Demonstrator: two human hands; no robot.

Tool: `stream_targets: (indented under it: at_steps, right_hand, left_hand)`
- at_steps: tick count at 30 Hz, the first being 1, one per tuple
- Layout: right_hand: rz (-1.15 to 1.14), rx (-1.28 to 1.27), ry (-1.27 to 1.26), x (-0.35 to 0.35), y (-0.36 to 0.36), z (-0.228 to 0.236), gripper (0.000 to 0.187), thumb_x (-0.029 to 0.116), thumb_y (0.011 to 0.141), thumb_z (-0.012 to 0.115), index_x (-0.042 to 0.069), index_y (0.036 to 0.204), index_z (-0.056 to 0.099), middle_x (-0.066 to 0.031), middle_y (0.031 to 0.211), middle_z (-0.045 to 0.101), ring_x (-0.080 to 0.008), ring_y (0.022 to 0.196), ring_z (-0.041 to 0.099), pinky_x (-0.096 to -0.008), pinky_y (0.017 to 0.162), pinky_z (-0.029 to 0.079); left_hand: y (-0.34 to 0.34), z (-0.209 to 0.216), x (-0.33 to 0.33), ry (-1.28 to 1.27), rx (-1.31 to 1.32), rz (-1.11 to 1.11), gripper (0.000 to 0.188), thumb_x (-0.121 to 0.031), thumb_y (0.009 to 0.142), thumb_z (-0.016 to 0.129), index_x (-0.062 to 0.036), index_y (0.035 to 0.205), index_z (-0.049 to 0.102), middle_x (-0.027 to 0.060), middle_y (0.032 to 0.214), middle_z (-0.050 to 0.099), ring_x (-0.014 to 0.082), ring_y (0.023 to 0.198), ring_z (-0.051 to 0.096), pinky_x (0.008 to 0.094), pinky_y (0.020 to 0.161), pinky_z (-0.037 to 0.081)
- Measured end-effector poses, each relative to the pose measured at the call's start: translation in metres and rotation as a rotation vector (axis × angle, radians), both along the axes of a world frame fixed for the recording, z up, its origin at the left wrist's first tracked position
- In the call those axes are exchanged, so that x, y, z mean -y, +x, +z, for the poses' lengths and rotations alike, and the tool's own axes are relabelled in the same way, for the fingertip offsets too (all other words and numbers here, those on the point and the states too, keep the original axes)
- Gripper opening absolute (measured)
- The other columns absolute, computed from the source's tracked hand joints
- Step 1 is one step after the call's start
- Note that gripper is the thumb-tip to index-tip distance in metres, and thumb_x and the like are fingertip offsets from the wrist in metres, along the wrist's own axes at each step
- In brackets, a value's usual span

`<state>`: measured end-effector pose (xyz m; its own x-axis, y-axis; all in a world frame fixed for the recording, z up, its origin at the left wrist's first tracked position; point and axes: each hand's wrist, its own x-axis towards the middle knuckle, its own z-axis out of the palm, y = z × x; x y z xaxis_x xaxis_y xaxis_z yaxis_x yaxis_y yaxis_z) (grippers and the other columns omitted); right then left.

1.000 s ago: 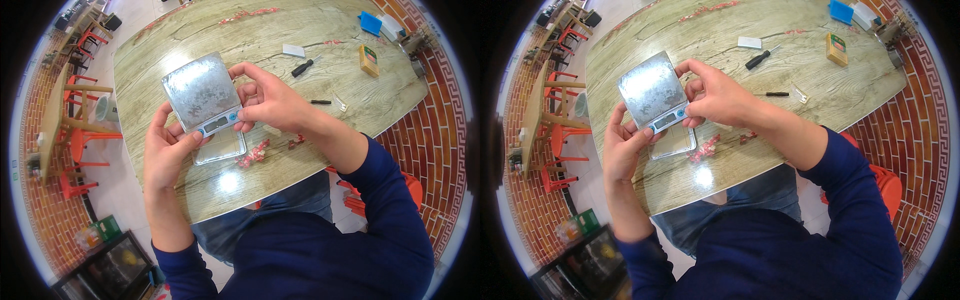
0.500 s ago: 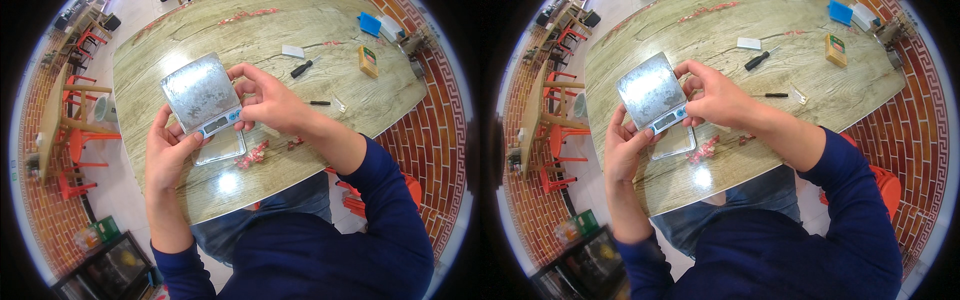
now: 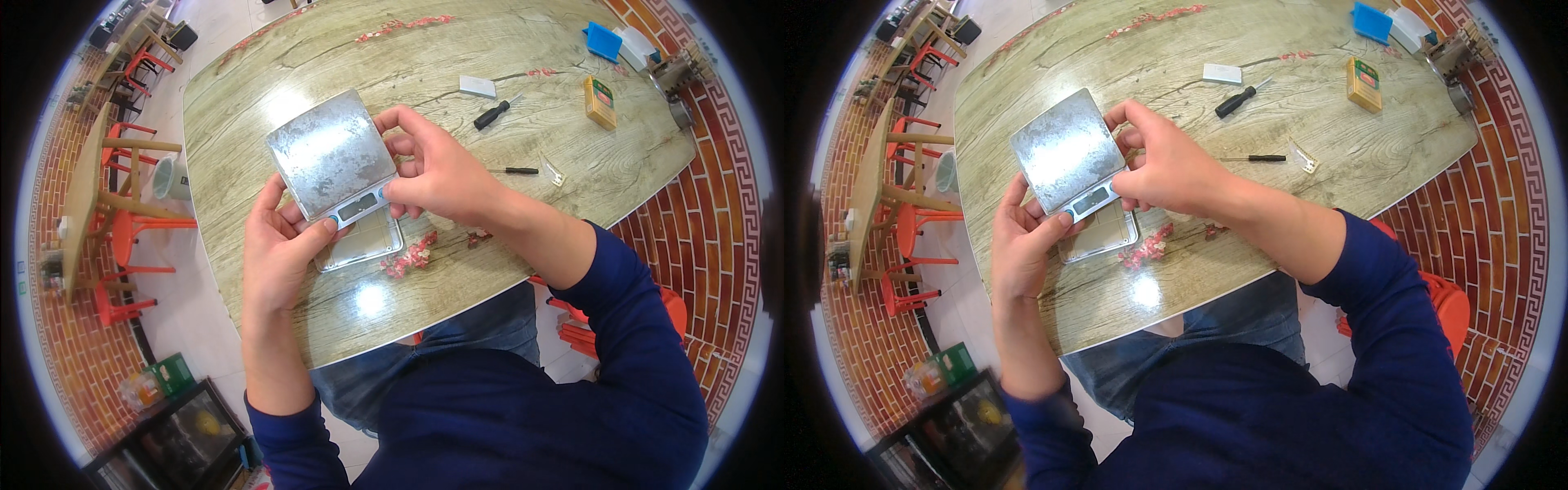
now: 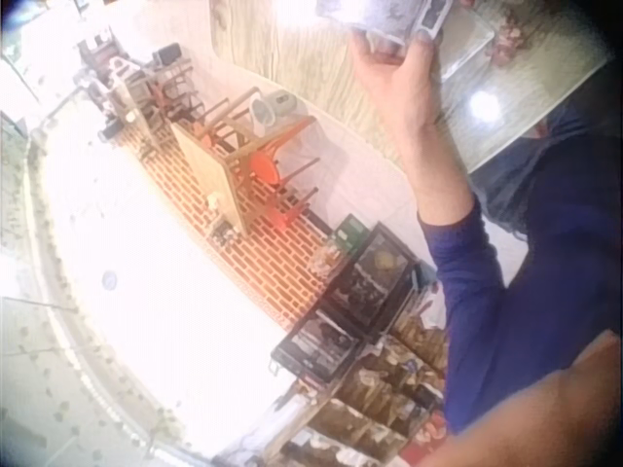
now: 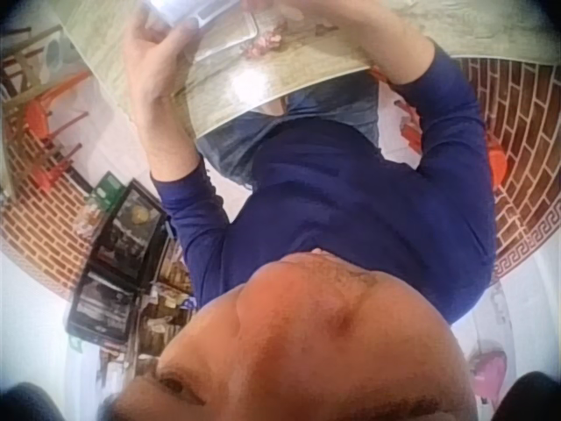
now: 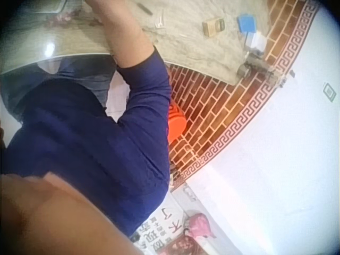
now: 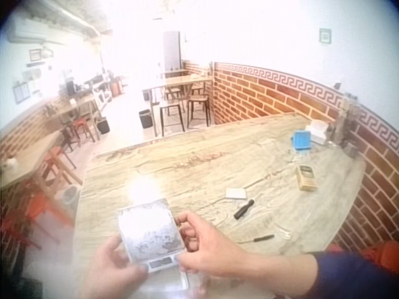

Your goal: The person assembles a small digital scale by inserting a battery, connecting internal wires, and securing the casing. They then power on the device and press buttons to test the display. The scale is placed on a table in a room with red stools and brick-patterned walls.

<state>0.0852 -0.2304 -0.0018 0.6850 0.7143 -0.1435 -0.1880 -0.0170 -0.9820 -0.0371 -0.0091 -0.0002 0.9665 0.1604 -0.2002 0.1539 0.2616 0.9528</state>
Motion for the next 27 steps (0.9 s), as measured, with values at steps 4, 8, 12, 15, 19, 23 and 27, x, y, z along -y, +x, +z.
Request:
stream_targets:
  at_steps: [4, 8, 12, 15, 19, 23, 27]
  right_hand:
    - [-0.005, 0.009, 0.028, -0.0012, -0.0017, -0.0019, 0.065, -0.009, 0.087, 0.064, 0.000, 0.148, 0.045, -0.0166, 0.128, 0.071, -0.0165, 0.077, 0.073, -0.0296, 0.063, 0.056]
    - [-0.039, 0.044, 0.045, -0.0061, -0.0042, -0.0043, 0.064, -0.008, 0.086, 0.063, 0.001, 0.147, 0.046, -0.0155, 0.126, 0.072, -0.0155, 0.076, 0.072, -0.0296, 0.063, 0.055]
    - [-0.035, 0.016, 0.018, -0.0030, -0.0041, -0.0009, 0.063, -0.008, 0.087, 0.063, 0.001, 0.147, 0.045, -0.0148, 0.125, 0.072, -0.0148, 0.074, 0.072, -0.0288, 0.060, 0.054]
    - [-0.024, 0.016, 0.008, -0.0023, -0.0038, 0.0008, 0.063, -0.008, 0.087, 0.063, 0.001, 0.146, 0.045, -0.0146, 0.124, 0.073, -0.0148, 0.073, 0.072, -0.0282, 0.057, 0.053]
    - [-0.032, 0.040, -0.005, -0.0048, -0.0065, -0.0001, 0.062, -0.008, 0.087, 0.063, 0.002, 0.146, 0.045, -0.0145, 0.122, 0.074, -0.0149, 0.072, 0.072, -0.0281, 0.057, 0.053]
    - [-0.028, 0.048, -0.017, -0.0037, -0.0066, -0.0007, 0.061, -0.009, 0.088, 0.062, 0.000, 0.145, 0.045, -0.0157, 0.122, 0.074, -0.0159, 0.071, 0.073, -0.0288, 0.056, 0.055]
    - [-0.032, -0.007, -0.005, -0.0037, -0.0029, -0.0008, 0.059, -0.010, 0.089, 0.059, -0.001, 0.146, 0.044, -0.0181, 0.122, 0.073, -0.0178, 0.071, 0.074, -0.0300, 0.056, 0.058]
  left_hand:
    - [-0.0004, 0.0001, 0.0023, -0.002, -0.004, 0.005, 0.073, 0.015, 0.094, 0.069, 0.0075, 0.162, 0.043, 0.0239, 0.130, 0.077, 0.0288, 0.114, 0.081, 0.0386, 0.098, 0.070]
    - [-0.0001, 0.0003, 0.0025, 0.018, -0.002, 0.000, 0.073, 0.015, 0.094, 0.068, 0.0077, 0.162, 0.042, 0.0238, 0.129, 0.077, 0.0282, 0.113, 0.082, 0.0381, 0.097, 0.070]
    - [-0.0006, 0.0003, 0.0025, 0.004, 0.007, 0.005, 0.074, 0.015, 0.094, 0.068, 0.0077, 0.162, 0.042, 0.0239, 0.129, 0.077, 0.0275, 0.111, 0.082, 0.0376, 0.096, 0.070]
    - [-0.0002, 0.0002, 0.0019, 0.008, 0.006, -0.002, 0.074, 0.016, 0.093, 0.067, 0.0077, 0.163, 0.041, 0.0238, 0.128, 0.078, 0.0273, 0.110, 0.082, 0.0375, 0.096, 0.070]
    - [-0.0011, 0.0010, 0.0006, 0.031, 0.003, -0.013, 0.075, 0.016, 0.092, 0.067, 0.0076, 0.162, 0.042, 0.0231, 0.127, 0.078, 0.0272, 0.110, 0.082, 0.0375, 0.096, 0.069]
    - [-0.0002, 0.0016, 0.0005, 0.024, -0.002, -0.011, 0.075, 0.015, 0.091, 0.067, 0.0075, 0.162, 0.042, 0.0225, 0.126, 0.078, 0.0268, 0.109, 0.082, 0.0372, 0.096, 0.069]
    - [0.0015, 0.0014, 0.0034, 0.022, -0.023, 0.011, 0.076, 0.015, 0.090, 0.067, 0.0072, 0.162, 0.043, 0.0219, 0.126, 0.079, 0.0256, 0.108, 0.082, 0.0367, 0.095, 0.069]
